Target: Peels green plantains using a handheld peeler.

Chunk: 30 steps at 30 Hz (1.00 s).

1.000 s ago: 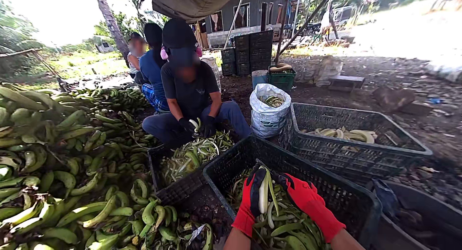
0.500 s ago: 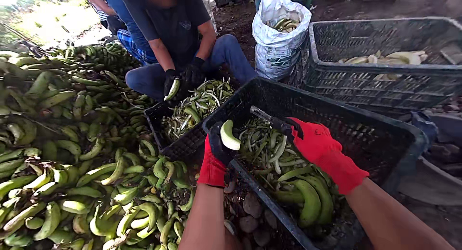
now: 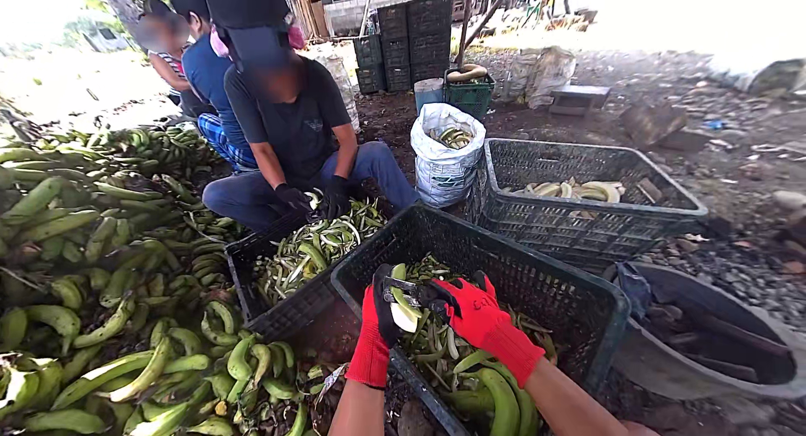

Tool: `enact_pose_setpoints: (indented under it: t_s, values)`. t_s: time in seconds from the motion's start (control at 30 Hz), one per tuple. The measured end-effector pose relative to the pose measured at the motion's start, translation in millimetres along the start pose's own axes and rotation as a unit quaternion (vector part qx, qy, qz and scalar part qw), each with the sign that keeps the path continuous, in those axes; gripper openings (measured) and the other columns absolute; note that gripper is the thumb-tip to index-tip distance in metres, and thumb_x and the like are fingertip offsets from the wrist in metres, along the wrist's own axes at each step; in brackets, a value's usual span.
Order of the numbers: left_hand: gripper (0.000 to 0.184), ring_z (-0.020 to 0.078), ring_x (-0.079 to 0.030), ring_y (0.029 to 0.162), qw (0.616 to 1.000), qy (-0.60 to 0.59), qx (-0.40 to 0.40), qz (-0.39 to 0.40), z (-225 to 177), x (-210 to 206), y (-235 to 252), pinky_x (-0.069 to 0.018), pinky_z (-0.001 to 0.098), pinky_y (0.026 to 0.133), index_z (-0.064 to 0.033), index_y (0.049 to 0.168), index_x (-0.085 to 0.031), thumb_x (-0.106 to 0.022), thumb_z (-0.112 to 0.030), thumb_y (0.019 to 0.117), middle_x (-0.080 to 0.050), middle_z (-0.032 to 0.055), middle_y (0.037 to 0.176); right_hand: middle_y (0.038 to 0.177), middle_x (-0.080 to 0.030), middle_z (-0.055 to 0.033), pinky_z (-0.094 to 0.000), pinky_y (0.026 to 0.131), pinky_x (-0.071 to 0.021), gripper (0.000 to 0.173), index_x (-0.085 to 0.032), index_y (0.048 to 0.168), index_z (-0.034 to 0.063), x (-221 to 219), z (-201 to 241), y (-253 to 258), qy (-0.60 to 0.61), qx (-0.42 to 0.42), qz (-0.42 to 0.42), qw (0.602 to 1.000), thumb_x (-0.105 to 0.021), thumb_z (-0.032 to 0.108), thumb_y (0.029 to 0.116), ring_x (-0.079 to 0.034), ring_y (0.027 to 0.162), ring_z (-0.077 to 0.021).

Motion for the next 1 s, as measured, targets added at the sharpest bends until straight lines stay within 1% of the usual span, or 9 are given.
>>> enact_pose_setpoints:
  t_s: [0.2, 0.33, 0.4, 0.47, 0.53, 0.63, 0.73, 0.87, 1.0]
  values:
    - [0.039, 0.0077, -0.059, 0.110, 0.997, 0.067, -0.049, 0.000, -5.6, -17.8, -14.2, -0.0473, 0.0223, 0.098, 0.0102, 0.134, -0.054, -0.032, -0.012, 0.1105, -0.062, 0.0177, 0.125, 0.143, -0.061, -0.0138, -0.0646, 0.119, -0.0244, 0.047, -0.044, 0.156, 0.0276, 5.8, -21.6, 7.9, 0.113, -0.113, -0.037, 0.986, -0.038, 0.037, 0.1100, -0.054, 0.137, -0.0324]
    - [0.040, 0.0072, -0.066, 0.071, 0.997, -0.043, -0.054, 0.016, -6.3, -24.3, -15.2, -0.0589, 0.0244, 0.063, 0.0019, 0.131, -0.054, -0.030, -0.023, 0.1095, -0.068, 0.0053, 0.094, 0.150, -0.053, -0.0225, -0.0613, 0.114, -0.0365, 0.051, -0.048, 0.151, 0.0086, 12.9, -70.7, 9.6, 0.171, -0.209, -0.036, 0.962, -0.028, 0.036, 0.1132, -0.049, 0.141, -0.0385]
    - [0.055, 0.0092, -0.065, 0.094, 0.994, -0.061, -0.064, 0.068, -4.3, -13.8, -11.5, -0.0567, 0.0278, 0.081, 0.0020, 0.150, -0.037, -0.027, -0.032, 0.1080, -0.062, 0.0089, 0.122, 0.150, -0.053, -0.0227, -0.0645, 0.113, -0.0349, 0.052, -0.049, 0.152, 0.0098, 25.1, -82.3, -3.0, 0.146, -0.253, -0.063, 0.954, -0.029, 0.038, 0.1126, -0.049, 0.141, -0.0400]
    - [0.040, 0.0099, -0.067, 0.072, 0.994, -0.108, 0.000, 0.029, 3.5, -3.5, -6.9, -0.0587, 0.0266, 0.061, -0.0028, 0.136, -0.048, -0.031, -0.028, 0.1104, -0.067, 0.0059, 0.098, 0.146, -0.056, -0.0236, -0.0647, 0.112, -0.0355, 0.050, -0.049, 0.152, 0.0122, 26.5, -76.0, -11.3, 0.137, -0.226, -0.069, 0.962, -0.032, 0.038, 0.1124, -0.051, 0.138, -0.0417]
    - [0.032, 0.0121, -0.065, 0.064, 0.990, -0.129, 0.055, 0.006, 2.9, 0.1, -2.1, -0.0571, 0.0274, 0.055, -0.0034, 0.123, -0.056, -0.033, -0.023, 0.1117, -0.066, 0.0061, 0.084, 0.141, -0.061, -0.0200, -0.0613, 0.111, -0.0398, 0.048, -0.050, 0.152, 0.0168, 21.3, -50.5, -11.5, 0.140, -0.106, -0.058, 0.983, -0.034, 0.037, 0.1121, -0.057, 0.133, -0.0382]
    - [0.030, 0.0099, -0.066, 0.070, 0.995, -0.098, 0.028, -0.007, 2.2, 6.1, 1.2, -0.0578, 0.0258, 0.064, 0.0013, 0.118, -0.057, -0.032, -0.014, 0.1098, -0.066, 0.0050, 0.084, 0.139, -0.064, -0.0119, -0.0631, 0.117, -0.0315, 0.051, -0.054, 0.150, 0.0215, 6.2, -6.0, -26.3, 0.086, 0.072, -0.022, 0.993, -0.034, 0.045, 0.1097, -0.058, 0.133, -0.0317]
    - [0.031, 0.0083, -0.065, 0.071, 0.997, -0.069, -0.006, 0.020, -0.1, 6.2, 1.0, -0.0574, 0.0247, 0.067, 0.0015, 0.121, -0.056, -0.031, -0.013, 0.1092, -0.066, 0.0033, 0.085, 0.138, -0.065, -0.0113, -0.0669, 0.118, -0.0235, 0.052, -0.056, 0.148, 0.0225, 7.7, 8.0, -39.6, 0.039, 0.128, -0.027, 0.991, -0.037, 0.049, 0.1075, -0.057, 0.133, -0.0330]
    - [0.030, 0.0053, -0.066, 0.071, 0.993, -0.084, -0.040, 0.075, -1.2, -6.0, -6.4, -0.0579, 0.0209, 0.067, 0.0024, 0.120, -0.057, -0.033, -0.007, 0.1050, -0.069, 0.0024, 0.086, 0.143, -0.062, -0.0112, -0.0673, 0.122, -0.0136, 0.051, -0.052, 0.152, 0.0255, 12.1, 3.7, -39.4, 0.038, 0.123, 0.011, 0.992, -0.041, 0.048, 0.1072, -0.052, 0.138, -0.0321]
    - [0.043, 0.0048, -0.062, 0.104, 0.981, 0.042, -0.154, 0.105, -11.4, -17.8, -20.1, -0.0502, 0.0216, 0.095, 0.0169, 0.134, -0.047, -0.036, -0.012, 0.1034, -0.063, 0.0161, 0.120, 0.146, -0.058, -0.0170, -0.0721, 0.120, -0.0102, 0.054, -0.048, 0.155, 0.0245, 23.1, -6.4, -27.0, 0.046, 0.024, -0.046, 0.998, -0.047, 0.046, 0.1049, -0.048, 0.141, -0.0382]
Point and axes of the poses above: each hand's wrist, its own y-axis towards the middle knuckle, its own x-axis out of the back of the hand, z = x × y, the point moved 8 cm from there along y, towards the middle knuckle
